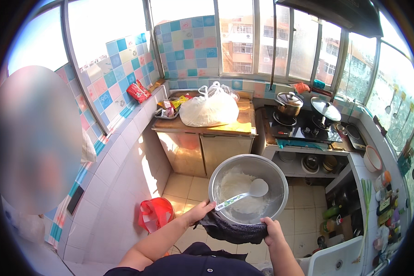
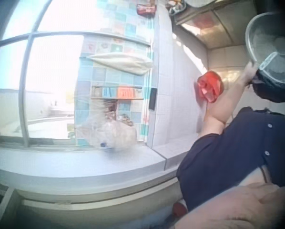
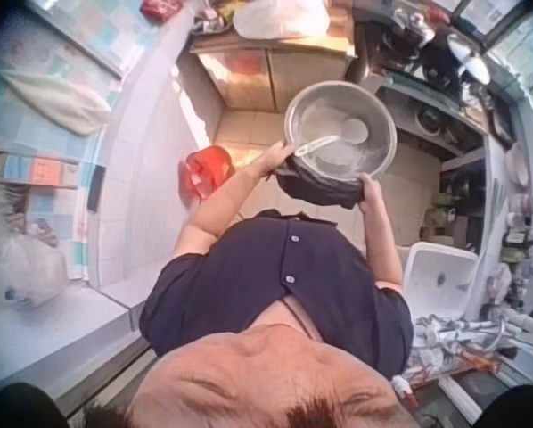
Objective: The person retrieves a large plastic bag of flour from a wall hook and places it on a cluttered kitchen counter. They then use a white plastic scoop to repeatedly transfer flour from the bag into a metal bowl, continuing the scooping process for the remainder of the clip.
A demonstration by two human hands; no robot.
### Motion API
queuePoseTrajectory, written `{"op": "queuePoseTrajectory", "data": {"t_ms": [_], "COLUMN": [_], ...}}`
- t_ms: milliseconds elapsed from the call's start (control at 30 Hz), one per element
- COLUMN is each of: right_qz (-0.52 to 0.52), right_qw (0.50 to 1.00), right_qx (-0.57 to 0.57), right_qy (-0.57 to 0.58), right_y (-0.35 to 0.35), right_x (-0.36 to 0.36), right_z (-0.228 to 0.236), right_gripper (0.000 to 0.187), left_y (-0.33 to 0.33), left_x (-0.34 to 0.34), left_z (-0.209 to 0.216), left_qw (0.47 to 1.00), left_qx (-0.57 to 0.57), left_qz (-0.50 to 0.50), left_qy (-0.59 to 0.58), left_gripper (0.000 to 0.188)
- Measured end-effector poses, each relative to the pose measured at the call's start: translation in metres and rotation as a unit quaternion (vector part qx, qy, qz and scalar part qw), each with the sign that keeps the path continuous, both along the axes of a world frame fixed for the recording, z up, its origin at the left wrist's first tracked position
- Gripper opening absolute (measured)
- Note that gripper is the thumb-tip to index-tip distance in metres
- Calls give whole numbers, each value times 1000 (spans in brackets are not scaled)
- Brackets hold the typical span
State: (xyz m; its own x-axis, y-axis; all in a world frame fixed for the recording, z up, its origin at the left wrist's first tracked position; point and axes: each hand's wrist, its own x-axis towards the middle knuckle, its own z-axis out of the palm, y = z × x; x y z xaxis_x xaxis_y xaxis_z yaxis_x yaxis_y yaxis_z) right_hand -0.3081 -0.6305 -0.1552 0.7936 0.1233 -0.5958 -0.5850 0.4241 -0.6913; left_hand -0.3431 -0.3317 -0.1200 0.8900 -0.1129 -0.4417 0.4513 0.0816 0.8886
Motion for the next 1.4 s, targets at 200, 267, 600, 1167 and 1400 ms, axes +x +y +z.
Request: {"op": "queuePoseTrajectory", "data": {"t_ms": [200,267,600,1167,1400], "right_qz": [-23,-37,-77,-89,-133], "right_qw": [997,996,997,995,988], "right_qx": [55,67,18,-22,-74], "right_qy": [44,52,2,-26,-13], "right_y": [24,38,88,118,134], "right_x": [145,187,375,555,551], "right_z": [-3,-10,-10,26,40], "right_gripper": [14,14,24,23,22], "left_y": [76,105,235,305,306], "left_x": [146,201,503,661,679], "left_z": [-23,-22,1,16,14], "left_qw": [997,999,829,849,930], "left_qx": [-57,-1,449,481,-85], "left_qz": [-58,-41,141,-54,336], "left_qy": [-6,-3,-301,-213,-124], "left_gripper": [49,42,79,35,23]}}
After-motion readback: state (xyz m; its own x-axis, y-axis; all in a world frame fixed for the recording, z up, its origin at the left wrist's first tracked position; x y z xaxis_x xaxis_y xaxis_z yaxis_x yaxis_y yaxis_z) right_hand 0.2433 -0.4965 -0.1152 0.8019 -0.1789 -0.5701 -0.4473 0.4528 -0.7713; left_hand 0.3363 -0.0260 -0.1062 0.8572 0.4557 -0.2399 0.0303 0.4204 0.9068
